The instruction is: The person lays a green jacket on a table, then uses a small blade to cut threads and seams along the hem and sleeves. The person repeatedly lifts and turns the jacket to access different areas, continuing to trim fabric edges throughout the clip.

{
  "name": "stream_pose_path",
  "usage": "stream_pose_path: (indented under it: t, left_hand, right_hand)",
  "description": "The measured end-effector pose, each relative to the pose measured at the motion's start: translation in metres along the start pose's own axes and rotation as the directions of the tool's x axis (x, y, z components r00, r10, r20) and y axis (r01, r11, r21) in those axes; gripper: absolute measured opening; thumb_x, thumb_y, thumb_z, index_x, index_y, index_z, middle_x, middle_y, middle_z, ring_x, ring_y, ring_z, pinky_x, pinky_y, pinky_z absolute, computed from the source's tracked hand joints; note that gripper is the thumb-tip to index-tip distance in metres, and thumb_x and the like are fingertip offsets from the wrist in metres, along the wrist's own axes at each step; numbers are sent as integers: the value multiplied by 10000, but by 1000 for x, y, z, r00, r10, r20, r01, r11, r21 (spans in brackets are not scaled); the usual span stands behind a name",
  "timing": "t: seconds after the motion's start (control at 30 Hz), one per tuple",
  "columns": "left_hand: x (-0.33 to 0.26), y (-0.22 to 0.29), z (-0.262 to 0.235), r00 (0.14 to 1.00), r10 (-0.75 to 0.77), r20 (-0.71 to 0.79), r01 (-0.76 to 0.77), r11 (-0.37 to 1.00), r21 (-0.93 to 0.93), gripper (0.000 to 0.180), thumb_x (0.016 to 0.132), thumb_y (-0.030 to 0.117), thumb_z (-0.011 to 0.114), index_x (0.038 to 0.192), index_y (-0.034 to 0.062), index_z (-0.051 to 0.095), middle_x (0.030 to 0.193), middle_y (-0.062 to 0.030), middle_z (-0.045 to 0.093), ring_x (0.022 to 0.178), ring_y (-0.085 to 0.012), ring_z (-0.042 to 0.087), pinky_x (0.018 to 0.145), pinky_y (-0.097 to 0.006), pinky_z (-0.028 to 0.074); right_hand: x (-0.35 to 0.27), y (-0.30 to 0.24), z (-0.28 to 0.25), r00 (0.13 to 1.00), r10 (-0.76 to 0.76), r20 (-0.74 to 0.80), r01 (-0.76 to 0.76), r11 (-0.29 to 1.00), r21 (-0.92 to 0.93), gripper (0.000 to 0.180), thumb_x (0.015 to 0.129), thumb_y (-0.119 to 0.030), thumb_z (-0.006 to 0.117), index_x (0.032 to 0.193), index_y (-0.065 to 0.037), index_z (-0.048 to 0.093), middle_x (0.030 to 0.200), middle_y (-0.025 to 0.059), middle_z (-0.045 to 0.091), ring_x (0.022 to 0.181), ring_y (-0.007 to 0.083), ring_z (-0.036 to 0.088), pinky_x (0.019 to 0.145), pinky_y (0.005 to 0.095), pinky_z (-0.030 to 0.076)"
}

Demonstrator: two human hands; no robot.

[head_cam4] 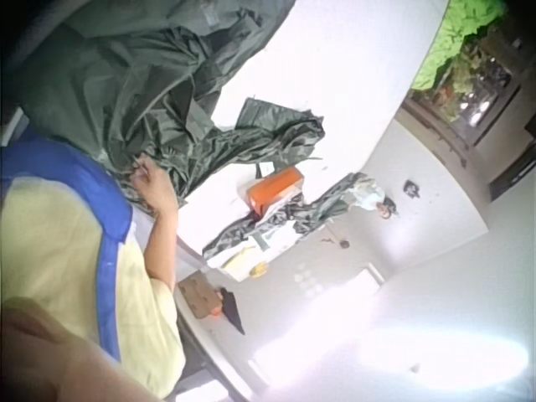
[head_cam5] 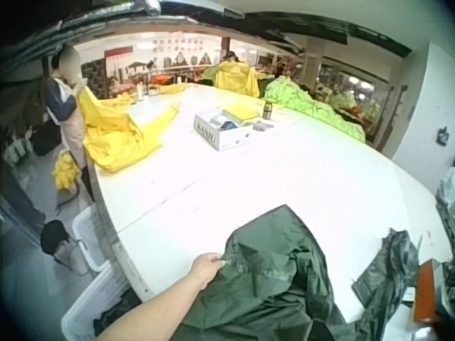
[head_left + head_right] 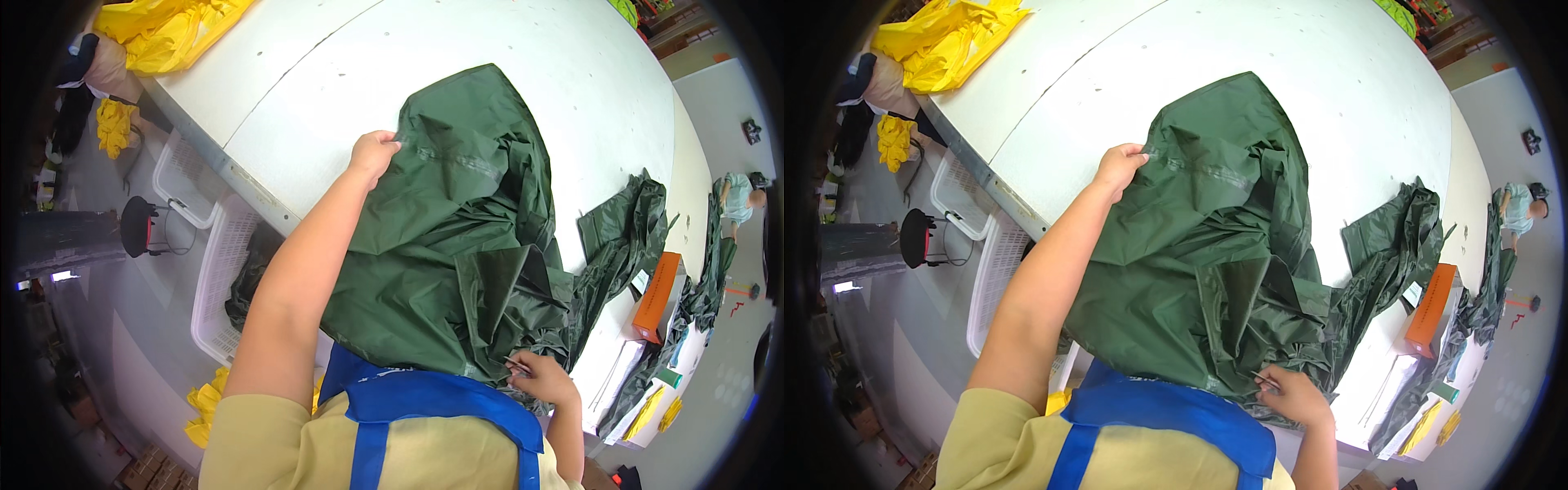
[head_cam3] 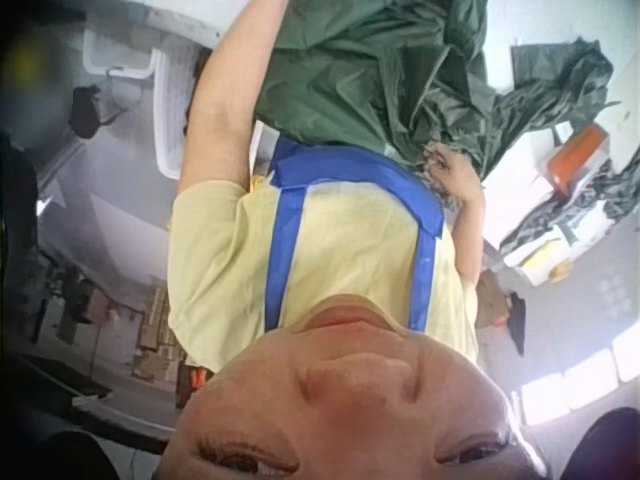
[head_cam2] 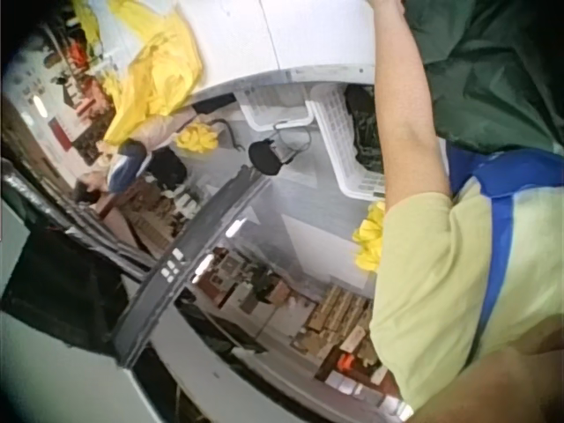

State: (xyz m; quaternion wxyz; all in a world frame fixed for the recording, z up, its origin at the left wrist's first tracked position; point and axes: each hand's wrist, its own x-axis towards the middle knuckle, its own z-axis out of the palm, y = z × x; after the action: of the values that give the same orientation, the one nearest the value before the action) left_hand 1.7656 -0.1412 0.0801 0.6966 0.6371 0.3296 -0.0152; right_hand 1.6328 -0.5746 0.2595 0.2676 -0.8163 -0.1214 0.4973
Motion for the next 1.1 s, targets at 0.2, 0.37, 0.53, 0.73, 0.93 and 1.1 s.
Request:
stream_pose_path:
  t: [0.2,0.37,0.53,0.73,0.93,1.1]
  left_hand:
    - [-119,82,10,893,224,389,-28,893,-449,315,885,-1,529,1189,-35,604,1017,-44,674,838,-80,575,750,-220,443]
    - [-174,106,19,825,291,485,-10,866,-501,334,882,-18,516,1207,-55,584,1078,-63,661,909,-103,594,839,-244,460]
    - [-202,111,21,773,307,555,-44,899,-436,456,857,-68,474,1313,-76,482,1244,-103,585,1121,-150,553,982,-285,414]
    - [-195,137,-21,438,297,848,-729,669,142,372,790,56,583,1150,-33,611,1056,-151,646,969,-247,608,871,-323,470]
    - [-147,201,-32,514,857,25,-656,374,655,659,844,155,649,1423,41,356,1426,-150,404,1277,-256,435,1070,-362,339]
    - [-201,99,129,613,365,700,-786,197,586,1057,680,345,804,1505,154,172,1550,-183,142,1423,-371,177,1144,-471,202]
  right_hand:
    - [-27,-11,-64,986,-103,-130,155,853,498,216,818,16,594,1027,68,591,850,156,694,813,163,673,747,257,503]
    - [1,-65,-81,918,-284,-277,386,801,458,227,835,-12,606,1050,56,591,826,122,686,794,133,656,696,237,484]
    - [45,-101,-91,863,-376,-337,470,843,261,221,861,-14,613,1076,37,608,895,87,677,822,110,634,756,247,496]
    - [146,12,-148,668,-104,-737,157,988,3,463,830,-322,671,1155,0,602,1111,180,655,1080,290,615,923,360,456]
    - [149,107,-130,644,120,-756,-53,992,112,547,828,-407,670,1170,14,602,1060,209,662,988,302,639,863,363,476]
    - [122,118,-105,851,222,-476,4,903,429,582,871,-450,613,1217,17,577,1140,189,623,1070,250,572,926,333,425]
